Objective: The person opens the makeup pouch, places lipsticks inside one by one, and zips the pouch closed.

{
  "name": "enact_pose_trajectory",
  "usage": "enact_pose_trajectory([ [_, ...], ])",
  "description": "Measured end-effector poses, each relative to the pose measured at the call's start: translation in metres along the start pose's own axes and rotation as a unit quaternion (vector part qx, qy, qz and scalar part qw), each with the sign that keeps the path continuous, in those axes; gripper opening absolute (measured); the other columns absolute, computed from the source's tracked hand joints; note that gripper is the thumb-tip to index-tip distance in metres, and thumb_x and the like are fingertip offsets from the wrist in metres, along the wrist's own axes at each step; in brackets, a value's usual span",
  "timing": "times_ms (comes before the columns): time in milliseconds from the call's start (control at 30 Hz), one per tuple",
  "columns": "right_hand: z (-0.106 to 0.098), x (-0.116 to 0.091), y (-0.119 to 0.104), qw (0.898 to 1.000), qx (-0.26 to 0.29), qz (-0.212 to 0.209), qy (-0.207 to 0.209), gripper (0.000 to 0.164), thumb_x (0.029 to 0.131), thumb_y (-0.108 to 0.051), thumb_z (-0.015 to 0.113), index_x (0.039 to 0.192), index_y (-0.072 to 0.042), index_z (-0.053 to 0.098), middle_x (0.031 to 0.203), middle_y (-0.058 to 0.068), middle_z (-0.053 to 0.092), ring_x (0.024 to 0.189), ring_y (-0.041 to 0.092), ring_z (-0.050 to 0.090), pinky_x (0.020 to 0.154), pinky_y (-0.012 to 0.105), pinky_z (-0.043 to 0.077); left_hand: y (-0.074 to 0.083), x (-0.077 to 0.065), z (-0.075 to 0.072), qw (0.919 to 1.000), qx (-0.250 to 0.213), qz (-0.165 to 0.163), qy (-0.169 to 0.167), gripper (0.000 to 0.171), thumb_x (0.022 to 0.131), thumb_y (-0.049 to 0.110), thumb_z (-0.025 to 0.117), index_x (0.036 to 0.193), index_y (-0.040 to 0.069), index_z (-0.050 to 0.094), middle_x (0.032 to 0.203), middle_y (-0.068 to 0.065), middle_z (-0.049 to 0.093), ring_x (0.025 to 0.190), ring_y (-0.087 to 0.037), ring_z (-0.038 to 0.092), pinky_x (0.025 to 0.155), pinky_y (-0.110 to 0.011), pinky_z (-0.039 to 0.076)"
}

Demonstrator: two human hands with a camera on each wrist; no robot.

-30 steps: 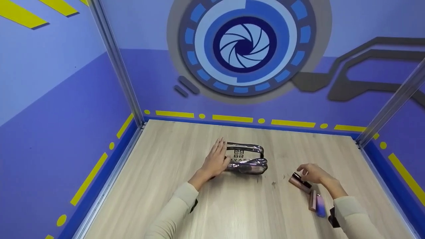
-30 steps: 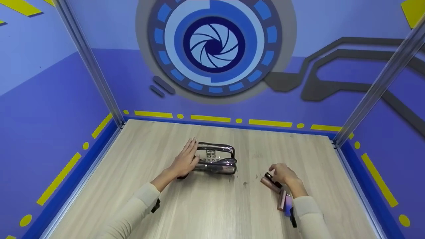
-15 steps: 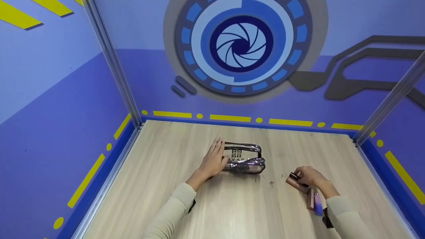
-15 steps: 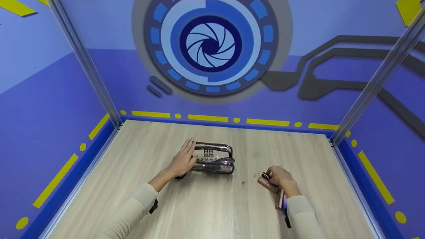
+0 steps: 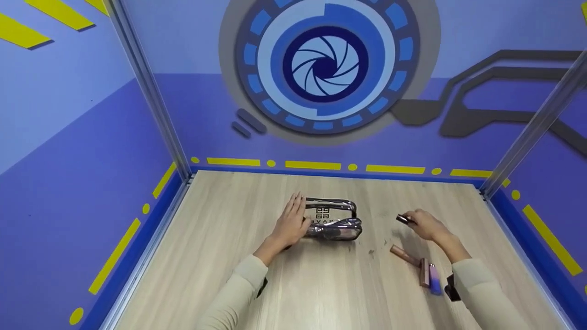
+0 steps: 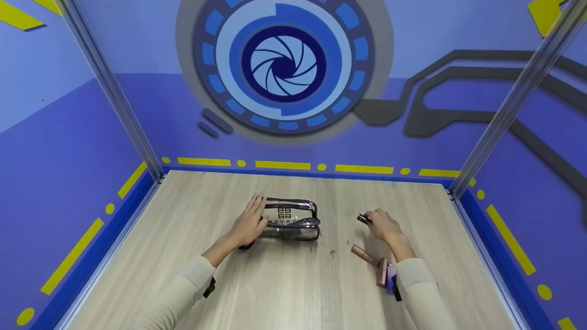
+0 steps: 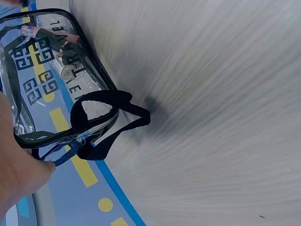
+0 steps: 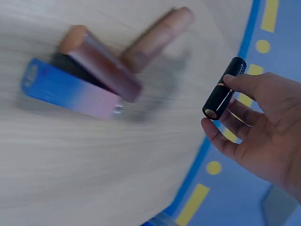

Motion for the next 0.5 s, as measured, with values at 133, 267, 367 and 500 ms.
enact_pose_trajectory([
  [133, -0.021, 0.016, -0.033, 0.999, -0.005, -0.034, 0.032, 0.026, 0.096, 0.005, 0.06, 0.121, 0.008, 0.067, 0.1, 0.025, 0.066, 0.091, 0.042, 0.065, 0.077, 0.057, 0.055, -0.002, -0.002, 0.0, 0.9999, 0.01, -0.003, 0.001, 0.067, 0.105, 0.028, 0.038, 0.16, -0.005, 0.021, 0.17, -0.022, 0.017, 0.16, -0.038, 0.012, 0.13, -0.05, 0.018],
  [267, -0.032, 0.029, -0.073, 0.994, -0.016, -0.088, 0.067, 0.029, 0.095, 0.01, 0.056, 0.123, 0.009, 0.065, 0.098, 0.026, 0.064, 0.087, 0.041, 0.065, 0.072, 0.053, 0.057, -0.001, -0.003, 0.0, 0.9999, 0.01, 0.002, 0.006, 0.068, 0.105, 0.03, 0.038, 0.16, -0.006, 0.021, 0.17, -0.022, 0.017, 0.159, -0.038, 0.012, 0.13, -0.049, 0.017],
  [367, -0.038, 0.037, -0.103, 0.986, -0.016, -0.136, 0.094, 0.029, 0.091, 0.015, 0.056, 0.119, 0.011, 0.065, 0.092, 0.026, 0.062, 0.08, 0.04, 0.065, 0.067, 0.051, 0.056, 0.001, -0.002, -0.002, 0.9998, 0.006, 0.012, 0.013, 0.067, 0.106, 0.03, 0.037, 0.159, -0.007, 0.022, 0.169, -0.024, 0.018, 0.159, -0.039, 0.013, 0.13, -0.05, 0.017],
  [500, -0.039, 0.046, -0.135, 0.979, -0.015, -0.175, 0.103, 0.031, 0.086, 0.017, 0.061, 0.116, 0.01, 0.066, 0.093, 0.025, 0.063, 0.08, 0.04, 0.066, 0.069, 0.05, 0.058, 0.002, -0.002, -0.002, 0.9998, 0.008, 0.011, 0.012, 0.067, 0.106, 0.03, 0.038, 0.159, -0.008, 0.022, 0.169, -0.023, 0.017, 0.159, -0.039, 0.012, 0.13, -0.049, 0.016],
])
Point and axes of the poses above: each hand's wrist, its own x-axis towards the middle knuckle, its own z-axis out of the palm, y = z × x, the point moved 10 cm from there along x, towards the middle knuckle
